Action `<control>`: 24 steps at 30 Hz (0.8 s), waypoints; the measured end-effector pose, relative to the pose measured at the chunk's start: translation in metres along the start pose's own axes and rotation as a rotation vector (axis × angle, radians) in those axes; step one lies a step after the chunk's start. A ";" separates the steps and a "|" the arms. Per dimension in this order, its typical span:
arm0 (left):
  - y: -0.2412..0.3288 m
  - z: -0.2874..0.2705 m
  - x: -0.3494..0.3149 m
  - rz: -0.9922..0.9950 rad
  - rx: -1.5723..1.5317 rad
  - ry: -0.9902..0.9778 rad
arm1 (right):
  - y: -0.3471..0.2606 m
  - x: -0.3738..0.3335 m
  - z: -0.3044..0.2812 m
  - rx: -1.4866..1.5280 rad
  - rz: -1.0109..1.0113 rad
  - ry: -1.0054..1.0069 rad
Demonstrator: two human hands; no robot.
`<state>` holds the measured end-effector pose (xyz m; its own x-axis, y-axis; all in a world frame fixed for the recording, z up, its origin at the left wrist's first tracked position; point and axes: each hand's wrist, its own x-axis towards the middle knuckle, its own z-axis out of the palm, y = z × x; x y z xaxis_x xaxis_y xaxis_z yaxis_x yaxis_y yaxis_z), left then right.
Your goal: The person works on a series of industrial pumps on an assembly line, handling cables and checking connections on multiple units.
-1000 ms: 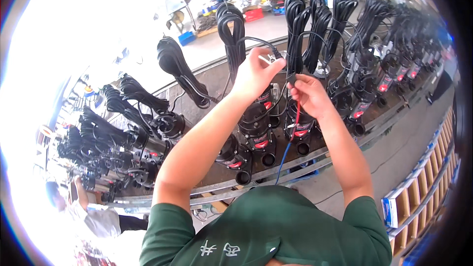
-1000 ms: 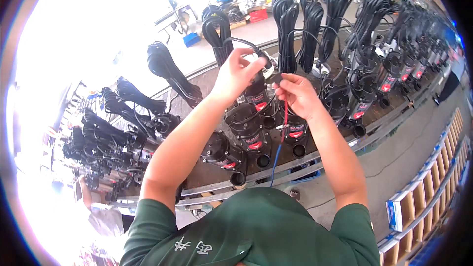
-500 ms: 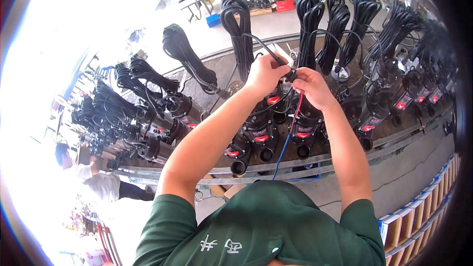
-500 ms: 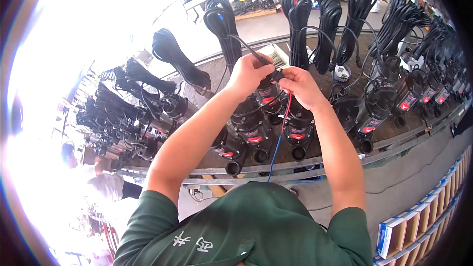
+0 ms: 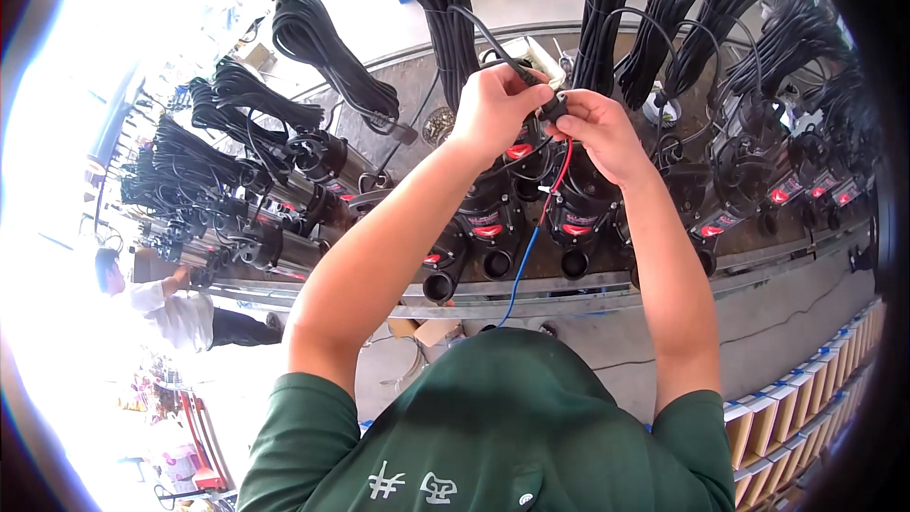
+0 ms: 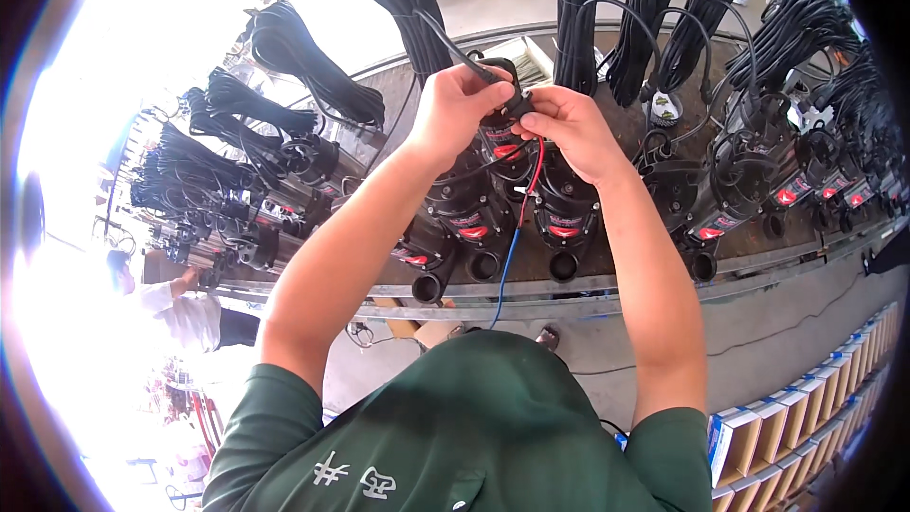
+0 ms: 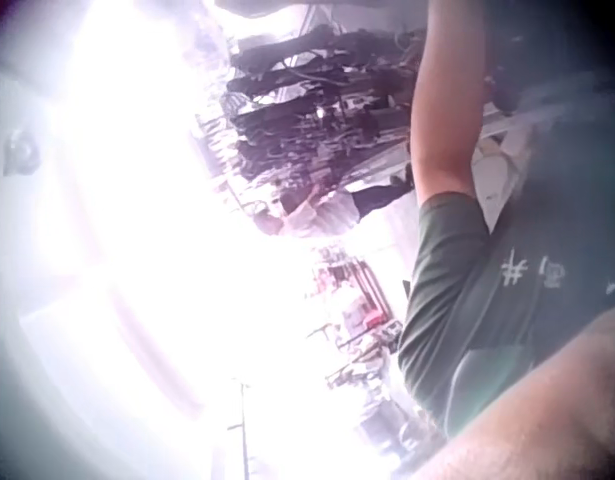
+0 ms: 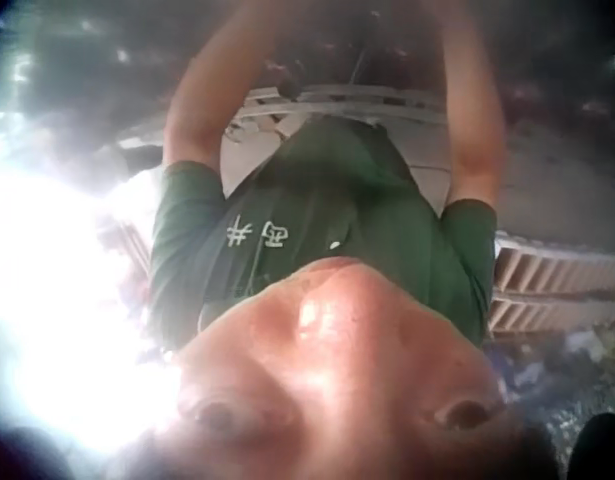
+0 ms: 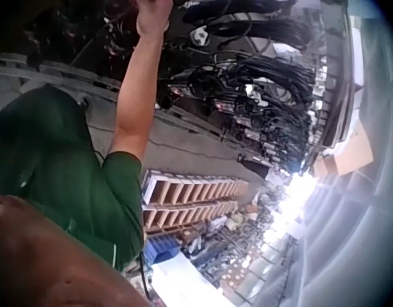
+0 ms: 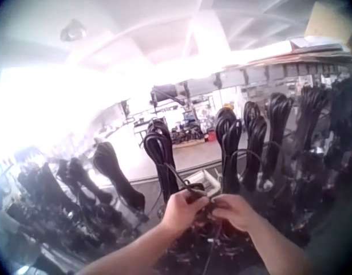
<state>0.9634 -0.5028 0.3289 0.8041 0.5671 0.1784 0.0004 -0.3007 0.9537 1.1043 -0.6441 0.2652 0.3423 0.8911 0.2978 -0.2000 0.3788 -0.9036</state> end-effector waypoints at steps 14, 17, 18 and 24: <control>-0.008 0.022 -0.022 0.009 0.110 0.155 | 0.001 0.004 -0.008 -0.004 0.069 -0.022; -0.020 0.023 -0.042 0.089 0.045 0.137 | -0.001 0.005 -0.001 -0.022 0.062 0.031; -0.030 0.017 -0.052 0.062 0.003 0.126 | 0.000 0.008 -0.001 -0.067 0.111 0.049; -0.069 -0.088 -0.121 0.374 0.868 0.441 | -0.001 0.012 0.013 -0.244 0.072 0.093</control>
<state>0.8135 -0.4827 0.2627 0.5527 0.5015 0.6656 0.3642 -0.8637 0.3484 1.0963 -0.6308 0.2739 0.4207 0.8825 0.2102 -0.0037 0.2333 -0.9724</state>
